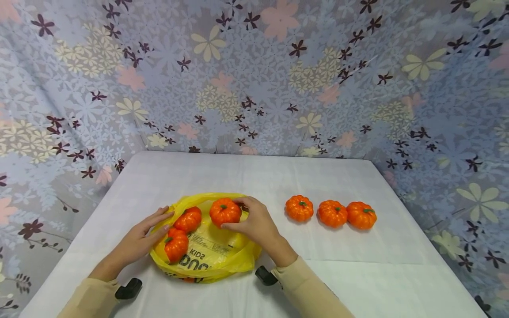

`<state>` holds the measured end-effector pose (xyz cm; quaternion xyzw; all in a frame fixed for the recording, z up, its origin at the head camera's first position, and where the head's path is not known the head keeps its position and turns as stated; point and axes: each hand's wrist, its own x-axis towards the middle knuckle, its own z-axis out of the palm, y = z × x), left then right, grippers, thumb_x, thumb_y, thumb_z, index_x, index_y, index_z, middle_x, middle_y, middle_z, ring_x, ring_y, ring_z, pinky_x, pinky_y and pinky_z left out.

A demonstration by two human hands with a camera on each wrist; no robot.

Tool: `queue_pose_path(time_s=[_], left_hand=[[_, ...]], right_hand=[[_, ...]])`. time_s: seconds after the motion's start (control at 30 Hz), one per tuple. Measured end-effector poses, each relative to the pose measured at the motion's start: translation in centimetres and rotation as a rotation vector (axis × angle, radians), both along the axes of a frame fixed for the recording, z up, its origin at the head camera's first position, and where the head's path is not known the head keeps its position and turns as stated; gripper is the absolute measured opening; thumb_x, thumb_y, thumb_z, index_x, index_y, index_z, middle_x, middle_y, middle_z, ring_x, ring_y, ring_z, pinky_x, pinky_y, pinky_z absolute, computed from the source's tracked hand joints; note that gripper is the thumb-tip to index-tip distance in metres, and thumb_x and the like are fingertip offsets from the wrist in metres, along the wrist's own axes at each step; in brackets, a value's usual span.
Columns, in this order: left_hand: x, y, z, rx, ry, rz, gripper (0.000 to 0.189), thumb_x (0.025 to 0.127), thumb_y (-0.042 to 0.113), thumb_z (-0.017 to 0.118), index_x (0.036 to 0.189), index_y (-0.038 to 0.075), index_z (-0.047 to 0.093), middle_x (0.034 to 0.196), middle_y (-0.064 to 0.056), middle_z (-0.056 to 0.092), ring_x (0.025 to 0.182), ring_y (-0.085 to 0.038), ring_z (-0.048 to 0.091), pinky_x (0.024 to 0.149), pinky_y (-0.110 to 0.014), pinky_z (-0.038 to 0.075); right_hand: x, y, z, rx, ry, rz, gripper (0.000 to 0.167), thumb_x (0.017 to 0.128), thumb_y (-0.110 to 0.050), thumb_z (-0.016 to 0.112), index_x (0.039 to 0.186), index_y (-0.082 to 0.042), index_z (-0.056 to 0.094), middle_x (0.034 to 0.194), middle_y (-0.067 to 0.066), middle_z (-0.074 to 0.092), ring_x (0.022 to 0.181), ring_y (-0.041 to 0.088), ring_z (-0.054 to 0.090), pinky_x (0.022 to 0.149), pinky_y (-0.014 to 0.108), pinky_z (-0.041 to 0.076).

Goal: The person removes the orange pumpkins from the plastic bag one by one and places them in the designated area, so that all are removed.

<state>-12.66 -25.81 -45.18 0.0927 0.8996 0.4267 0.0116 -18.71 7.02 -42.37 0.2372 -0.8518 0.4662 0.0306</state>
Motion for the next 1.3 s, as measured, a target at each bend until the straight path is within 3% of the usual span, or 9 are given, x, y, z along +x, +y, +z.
queue_pose_path(time_s=[0.17,0.6,1.03,1.3], left_hand=[[0.1,-0.1,-0.2,0.011,-0.006,-0.001,0.052,0.104,0.038,0.056,0.147,0.011,0.052,0.163,-0.014,0.028,0.149,-0.042,0.018,0.111,-0.073,0.017],[0.0,0.1,0.0,-0.011,-0.009,0.007,0.052,0.104,0.039,0.056,0.148,0.012,0.053,0.163,-0.014,0.029,0.149,-0.042,0.018,0.111,-0.073,0.018],[0.0,0.1,0.1,-0.002,-0.016,0.0,0.053,0.103,0.041,0.055,0.147,0.012,0.053,0.163,-0.013,0.029,0.15,-0.041,0.019,0.111,-0.072,0.017],[-0.2,0.0,-0.1,0.001,0.003,-0.005,0.052,0.104,0.04,0.056,0.147,0.011,0.054,0.162,-0.013,0.03,0.149,-0.041,0.019,0.112,-0.072,0.017]], right_hand=[[-0.2,1.1,0.0,0.007,-0.018,-0.038,0.066,0.073,-0.036,0.093,0.126,-0.007,0.066,0.123,0.004,0.064,0.111,0.023,0.062,0.097,0.042,0.053],[-0.4,5.8,0.9,-0.058,-0.014,-0.149,0.064,0.069,-0.022,0.096,0.123,-0.004,0.067,0.122,0.007,0.066,0.116,0.026,0.061,0.1,0.043,0.051],[1.4,11.8,-0.1,-0.029,-0.03,-0.261,0.07,0.065,-0.024,0.097,0.125,-0.006,0.066,0.125,0.01,0.066,0.108,0.028,0.067,0.093,0.045,0.055],[2.2,14.8,-0.1,0.013,-0.029,-0.292,0.07,0.07,-0.028,0.095,0.128,-0.002,0.063,0.129,0.016,0.063,0.12,0.035,0.061,0.1,0.048,0.05]])
